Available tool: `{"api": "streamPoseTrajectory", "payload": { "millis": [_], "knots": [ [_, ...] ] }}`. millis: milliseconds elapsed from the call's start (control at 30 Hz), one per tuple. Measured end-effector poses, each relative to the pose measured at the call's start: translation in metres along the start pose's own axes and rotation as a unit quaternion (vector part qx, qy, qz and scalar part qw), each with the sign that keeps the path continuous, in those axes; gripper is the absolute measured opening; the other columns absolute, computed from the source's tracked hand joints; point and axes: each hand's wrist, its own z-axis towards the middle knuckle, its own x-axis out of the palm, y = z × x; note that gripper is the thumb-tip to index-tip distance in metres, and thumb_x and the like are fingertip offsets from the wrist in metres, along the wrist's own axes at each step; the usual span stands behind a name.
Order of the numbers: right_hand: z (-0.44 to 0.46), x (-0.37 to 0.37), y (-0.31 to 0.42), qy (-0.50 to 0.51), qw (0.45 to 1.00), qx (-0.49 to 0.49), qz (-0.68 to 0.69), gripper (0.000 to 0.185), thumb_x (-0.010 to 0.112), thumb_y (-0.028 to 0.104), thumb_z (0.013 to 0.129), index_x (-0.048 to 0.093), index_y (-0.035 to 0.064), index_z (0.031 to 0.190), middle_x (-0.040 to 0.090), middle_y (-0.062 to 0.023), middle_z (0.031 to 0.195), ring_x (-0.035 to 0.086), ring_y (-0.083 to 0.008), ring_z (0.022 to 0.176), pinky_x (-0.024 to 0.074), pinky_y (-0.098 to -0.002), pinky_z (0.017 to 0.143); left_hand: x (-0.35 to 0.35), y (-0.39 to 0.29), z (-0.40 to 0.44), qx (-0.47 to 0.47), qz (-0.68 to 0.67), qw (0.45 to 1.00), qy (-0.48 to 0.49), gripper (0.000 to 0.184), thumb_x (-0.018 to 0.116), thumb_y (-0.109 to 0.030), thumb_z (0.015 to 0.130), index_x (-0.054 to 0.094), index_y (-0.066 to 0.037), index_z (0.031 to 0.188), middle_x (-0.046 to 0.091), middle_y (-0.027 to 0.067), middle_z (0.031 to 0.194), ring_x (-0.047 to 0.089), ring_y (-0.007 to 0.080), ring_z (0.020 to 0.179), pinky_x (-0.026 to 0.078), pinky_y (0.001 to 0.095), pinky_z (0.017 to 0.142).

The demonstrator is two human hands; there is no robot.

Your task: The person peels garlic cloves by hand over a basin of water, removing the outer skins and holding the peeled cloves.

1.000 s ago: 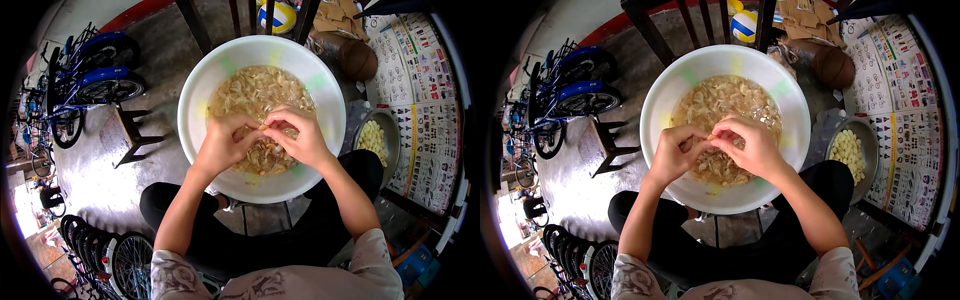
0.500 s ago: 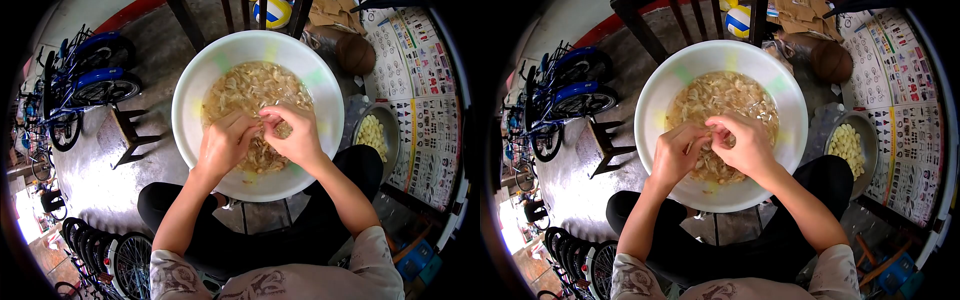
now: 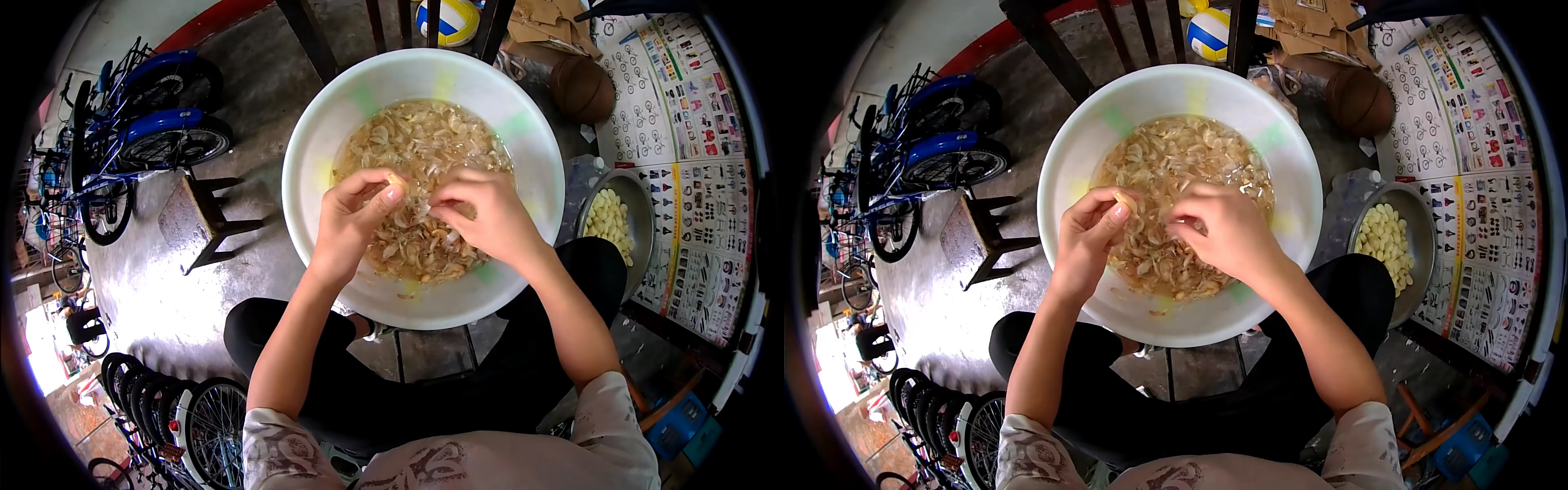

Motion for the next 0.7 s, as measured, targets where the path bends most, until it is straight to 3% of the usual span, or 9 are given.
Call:
{"api": "streamPoseTrajectory", "payload": {
  "millis": [67,100,133,233,300,500,567,700],
  "knots": [
    [-0.004,0.003,-0.018,0.022,0.964,-0.053,-0.260,0.012,0.065,-0.002,0.083,0.072,0.0047,0.091,0.067,-0.0053,0.095,0.068,-0.0246,0.081,0.0544,-0.0323,0.071,0.003,-0.002,-0.001,0.002,0.013,1.000,-0.003,0.017,0.063,-0.012,0.096,0.064,-0.001,0.108,0.067,0.0027,0.096,0.049,0.0034,0.070,0.037,0.0191,0.060],
    [-0.004,0.004,-0.020,0.001,0.970,-0.078,-0.229,0.016,0.062,-0.004,0.082,0.071,0.0053,0.092,0.066,-0.0047,0.095,0.066,-0.0307,0.080,0.0545,-0.0359,0.070,0.003,-0.001,-0.001,-0.001,0.013,1.000,0.000,0.017,0.063,-0.012,0.096,0.064,-0.001,0.108,0.067,0.0027,0.096,0.049,0.0034,0.070,0.037,0.0191,0.060],
    [-0.004,0.005,-0.019,0.000,0.970,-0.076,-0.230,0.016,0.062,-0.004,0.082,0.071,0.0053,0.092,0.066,-0.0047,0.095,0.066,-0.0307,0.080,0.0545,-0.0359,0.070,0.003,0.001,-0.001,0.012,0.038,0.999,0.009,0.017,0.065,-0.011,0.095,0.065,-0.001,0.108,0.068,0.0034,0.096,0.054,0.0050,0.076,0.041,0.0192,0.063],
    [0.001,0.006,-0.002,-0.076,0.982,-0.070,-0.157,0.014,0.065,-0.002,0.084,0.071,0.0041,0.095,0.067,-0.0063,0.095,0.067,-0.0261,0.077,0.0543,-0.0333,0.068,0.001,0.005,0.002,0.040,0.087,0.995,0.022,0.017,0.068,-0.009,0.092,0.065,-0.001,0.107,0.069,0.0048,0.097,0.061,0.0084,0.086,0.046,0.0194,0.070],
    [0.003,0.005,0.008,-0.100,0.991,-0.090,-0.011,0.013,0.069,0.001,0.084,0.071,0.0020,0.097,0.068,-0.0089,0.094,0.068,-0.0208,0.074,0.0534,-0.0298,0.066,0.000,0.008,0.002,0.053,0.109,0.992,0.025,0.018,0.069,-0.008,0.091,0.065,0.000,0.106,0.069,0.0055,0.098,0.063,0.0103,0.092,0.047,0.0195,0.074],
    [0.000,0.013,0.002,-0.083,0.994,-0.070,0.032,0.015,0.071,0.002,0.084,0.069,-0.0026,0.098,0.069,-0.0109,0.087,0.067,-0.0182,0.071,0.0524,-0.0273,0.064,0.009,0.000,-0.001,0.094,0.333,0.938,0.005,0.013,0.076,-0.001,0.082,0.070,0.000,0.093,0.070,0.0051,0.095,0.053,0.0033,0.062,0.041,0.0202,0.055],
    [0.000,0.016,0.002,-0.093,0.992,-0.077,0.024,0.013,0.070,0.002,0.084,0.068,-0.0034,0.096,0.069,-0.0112,0.085,0.067,-0.0194,0.071,0.0522,-0.0280,0.064,0.012,0.002,-0.001,0.197,0.354,0.914,-0.005,0.011,0.076,0.001,0.078,0.071,-0.002,0.088,0.070,0.0041,0.092,0.046,0.0040,0.053,0.036,0.0229,0.047],
    [-0.001,0.019,0.004,-0.107,0.989,-0.103,-0.024,0.007,0.067,-0.001,0.084,0.064,-0.0041,0.090,0.066,-0.0120,0.083,0.066,-0.0264,0.069,0.0512,-0.0328,0.062,0.013,0.014,-0.002,0.252,0.381,0.889,-0.025,0.011,0.075,0.003,0.078,0.071,-0.002,0.087,0.071,0.0041,0.092,0.047,0.0055,0.053,0.034,0.0225,0.045]
  ]
}}
